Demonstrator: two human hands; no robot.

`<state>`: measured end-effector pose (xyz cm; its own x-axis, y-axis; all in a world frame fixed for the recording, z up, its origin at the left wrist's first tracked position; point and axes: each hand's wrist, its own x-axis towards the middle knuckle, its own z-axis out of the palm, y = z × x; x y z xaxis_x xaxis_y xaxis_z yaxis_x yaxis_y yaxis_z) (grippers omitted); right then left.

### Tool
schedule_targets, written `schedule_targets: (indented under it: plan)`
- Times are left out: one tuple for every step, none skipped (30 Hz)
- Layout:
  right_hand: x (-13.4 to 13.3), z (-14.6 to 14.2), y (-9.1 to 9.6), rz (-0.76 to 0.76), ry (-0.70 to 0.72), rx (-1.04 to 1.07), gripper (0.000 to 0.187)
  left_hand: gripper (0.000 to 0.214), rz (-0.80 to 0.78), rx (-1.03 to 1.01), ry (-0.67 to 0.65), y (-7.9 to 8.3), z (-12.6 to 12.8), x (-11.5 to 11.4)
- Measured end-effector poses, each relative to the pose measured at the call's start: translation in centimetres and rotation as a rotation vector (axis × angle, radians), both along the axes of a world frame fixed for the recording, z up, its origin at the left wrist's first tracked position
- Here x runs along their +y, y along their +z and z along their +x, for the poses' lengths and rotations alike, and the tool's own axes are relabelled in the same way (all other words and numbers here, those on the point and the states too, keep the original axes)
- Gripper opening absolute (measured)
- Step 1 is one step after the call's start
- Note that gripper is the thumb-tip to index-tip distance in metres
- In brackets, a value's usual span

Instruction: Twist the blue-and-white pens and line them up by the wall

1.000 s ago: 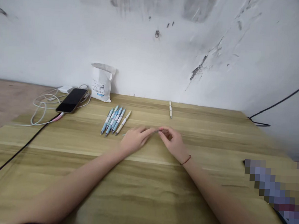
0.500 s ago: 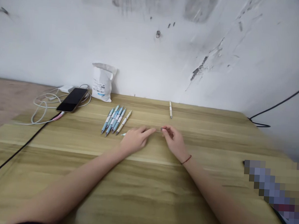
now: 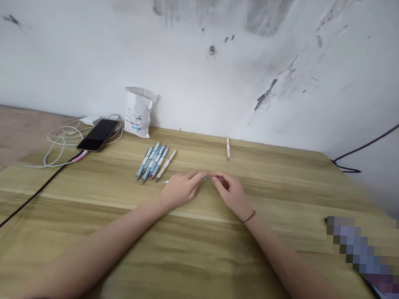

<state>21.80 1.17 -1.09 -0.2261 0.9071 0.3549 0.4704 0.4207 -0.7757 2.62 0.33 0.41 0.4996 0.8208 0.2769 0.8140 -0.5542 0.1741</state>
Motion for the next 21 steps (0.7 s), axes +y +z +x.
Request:
schedule_targets:
  plan:
    - [-0.02,-0.02,0.04,-0.003,0.004,0.008,0.023,0.031,-0.004,-0.021,0.006,-0.08,-0.01,0.02]
    - [-0.03,-0.03,0.09,-0.008,0.009,0.013,0.023,0.031,-0.008,-0.039,0.012,-0.18,-0.03,0.04]
    - [-0.05,-0.04,0.14,-0.013,0.014,0.015,0.023,0.03,-0.011,-0.052,0.016,-0.28,-0.04,0.07]
    - [-0.06,-0.05,0.17,-0.019,0.016,0.017,0.023,0.029,-0.014,-0.06,0.015,-0.38,-0.06,0.1]
    - [-0.08,-0.05,0.19,-0.026,0.017,0.018,0.023,0.027,-0.017,-0.065,0.013,-0.45,-0.07,0.13]
    - [-0.09,-0.05,0.19,-0.035,0.016,0.019,0.024,0.026,-0.02,-0.067,0.009,-0.5,-0.08,0.15]
    - [-0.11,-0.05,0.17,-0.041,0.014,0.022,0.024,0.025,-0.022,-0.068,0.007,-0.52,-0.09,0.16]
    - [-0.12,-0.04,0.14,-0.044,0.012,0.027,0.024,0.024,-0.025,-0.066,0.007,-0.52,-0.09,0.16]
    - [-0.12,-0.04,0.1,-0.044,0.009,0.031,0.024,0.024,-0.029,-0.061,0.008,-0.5,-0.1,0.16]
    - [-0.12,-0.03,0.06,-0.042,0.01,0.033,0.024,0.023,-0.032,-0.054,0.011,-0.47,-0.11,0.15]
    - [-0.11,-0.03,0.02,-0.04,0.01,0.034,0.024,0.023,-0.034,-0.046,0.014,-0.45,-0.11,0.13]
    - [-0.1,-0.02,0.0,-0.039,0.01,0.034,0.024,0.023,-0.035,-0.041,0.018,-0.44,-0.13,0.12]
    - [-0.08,-0.02,-0.03,-0.04,0.008,0.033,0.024,0.024,-0.032,-0.04,0.02,-0.44,-0.14,0.11]
    - [-0.06,-0.02,-0.04,-0.043,0.006,0.032,0.024,0.024,-0.026,-0.047,0.018,-0.47,-0.15,0.11]
    - [-0.03,-0.02,-0.05,-0.046,0.004,0.034,0.024,0.025,-0.017,-0.059,0.011,-0.51,-0.17,0.11]
    - [-0.01,-0.02,-0.06,-0.05,0.004,0.038,0.024,0.025,-0.005,-0.073,0.002,-0.55,-0.18,0.12]
    - [0.0,-0.02,-0.06,-0.053,0.004,0.041,0.025,0.025,0.007,-0.085,-0.008,-0.59,-0.19,0.13]
    - [0.0,-0.02,-0.06,-0.055,0.007,0.043,0.025,0.025,0.018,-0.093,-0.017,-0.61,-0.2,0.13]
    - [0.0,-0.03,-0.05,-0.055,0.008,0.043,0.026,0.025,0.024,-0.096,-0.024,-0.62,-0.2,0.13]
    - [-0.01,-0.04,-0.03,-0.053,0.007,0.041,0.026,0.025,0.025,-0.096,-0.027,-0.62,-0.19,0.13]
    - [-0.03,-0.06,-0.01,-0.049,0.006,0.035,0.026,0.025,0.025,-0.095,-0.03,-0.6,-0.19,0.13]
